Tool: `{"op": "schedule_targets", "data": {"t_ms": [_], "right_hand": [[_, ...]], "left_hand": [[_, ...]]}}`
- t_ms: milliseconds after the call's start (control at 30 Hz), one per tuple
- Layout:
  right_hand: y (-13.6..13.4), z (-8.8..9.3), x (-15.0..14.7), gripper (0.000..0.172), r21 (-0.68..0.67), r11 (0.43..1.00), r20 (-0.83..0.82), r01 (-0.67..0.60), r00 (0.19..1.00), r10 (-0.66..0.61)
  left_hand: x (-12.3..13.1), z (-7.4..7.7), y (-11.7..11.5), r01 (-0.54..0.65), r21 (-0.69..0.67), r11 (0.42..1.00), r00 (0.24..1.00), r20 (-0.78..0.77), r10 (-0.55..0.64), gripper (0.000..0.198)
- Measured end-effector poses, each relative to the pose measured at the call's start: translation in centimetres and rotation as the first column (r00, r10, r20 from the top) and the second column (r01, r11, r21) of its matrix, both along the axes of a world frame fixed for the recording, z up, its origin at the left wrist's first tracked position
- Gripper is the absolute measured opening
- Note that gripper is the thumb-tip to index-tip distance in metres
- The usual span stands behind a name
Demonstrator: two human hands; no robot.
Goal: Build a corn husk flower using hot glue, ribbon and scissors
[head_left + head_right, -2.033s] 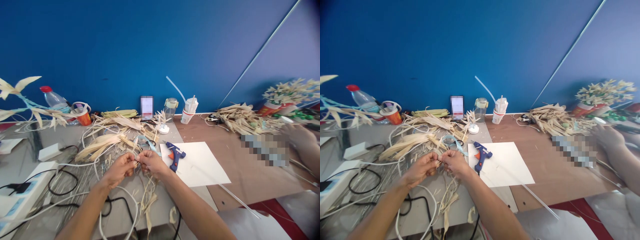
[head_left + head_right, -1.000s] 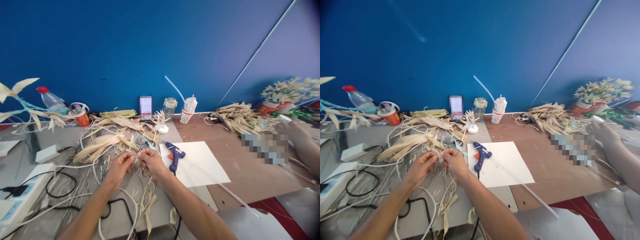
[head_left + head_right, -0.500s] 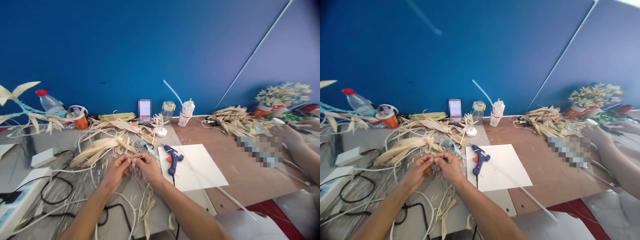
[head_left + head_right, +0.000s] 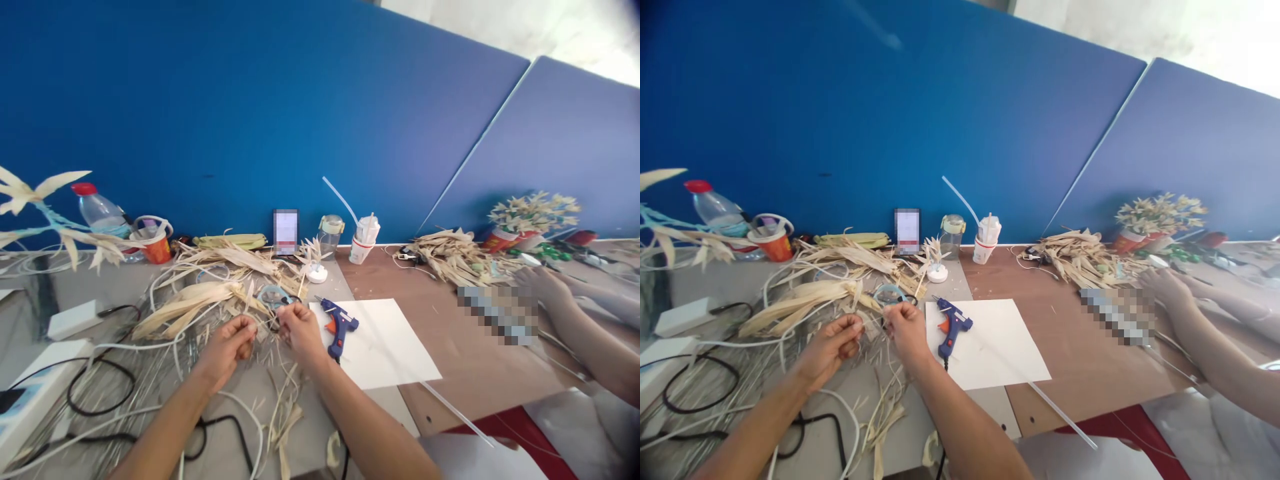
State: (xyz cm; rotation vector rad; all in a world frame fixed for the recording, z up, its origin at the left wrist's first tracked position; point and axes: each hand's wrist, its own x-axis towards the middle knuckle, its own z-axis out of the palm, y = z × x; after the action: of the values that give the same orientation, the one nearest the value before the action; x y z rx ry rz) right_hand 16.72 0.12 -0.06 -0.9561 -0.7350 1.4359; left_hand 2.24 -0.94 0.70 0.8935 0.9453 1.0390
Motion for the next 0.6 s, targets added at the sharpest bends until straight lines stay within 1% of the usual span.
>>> {"op": "schedule_targets", "data": {"t_ms": [100,167,267,367,433,500,600], "right_hand": [[0.6,0.5,1.2,0.029,0.042,0.992,-0.031,0.117,0.993,-0.116],[0.8,0.8,1.8,0.033,0.058,0.985,-0.017,0.165,0.986,-0.164],[0.7,1.6,2.3,0.037,0.072,0.985,0.014,0.159,0.987,-0.160],[0.3,2.4,2.5,0.027,0.104,0.990,0.068,0.096,0.992,-0.104],[0.1,2.9,2.8,0.015,0.122,0.991,0.171,0.053,0.983,-0.073],[-0.2,3.2,3.3,0.006,0.141,0.990,0.339,0.022,0.938,-0.069],[-0.5,3.4,4.2,0.015,0.158,0.987,0.602,-0.032,0.795,-0.071]], "left_hand": [[-0.3,-0.2,0.3,-0.015,-0.007,1.000,0.999,0.031,0.016,0.028],[-0.5,-0.4,0.5,-0.026,-0.007,1.000,0.999,0.039,0.026,0.028],[-0.6,-0.7,0.7,-0.028,0.009,1.000,0.999,0.041,0.027,0.027],[-0.5,-1.0,0.8,-0.023,0.019,1.000,0.998,0.053,0.022,0.028],[-0.6,-1.0,0.8,-0.029,0.021,0.999,0.998,0.065,0.027,0.028],[-0.6,-0.8,0.8,-0.044,0.023,0.999,0.996,0.083,0.042,0.027],[-0.8,-0.6,0.9,-0.062,0.027,0.998,0.992,0.114,0.059,0.026]]}}
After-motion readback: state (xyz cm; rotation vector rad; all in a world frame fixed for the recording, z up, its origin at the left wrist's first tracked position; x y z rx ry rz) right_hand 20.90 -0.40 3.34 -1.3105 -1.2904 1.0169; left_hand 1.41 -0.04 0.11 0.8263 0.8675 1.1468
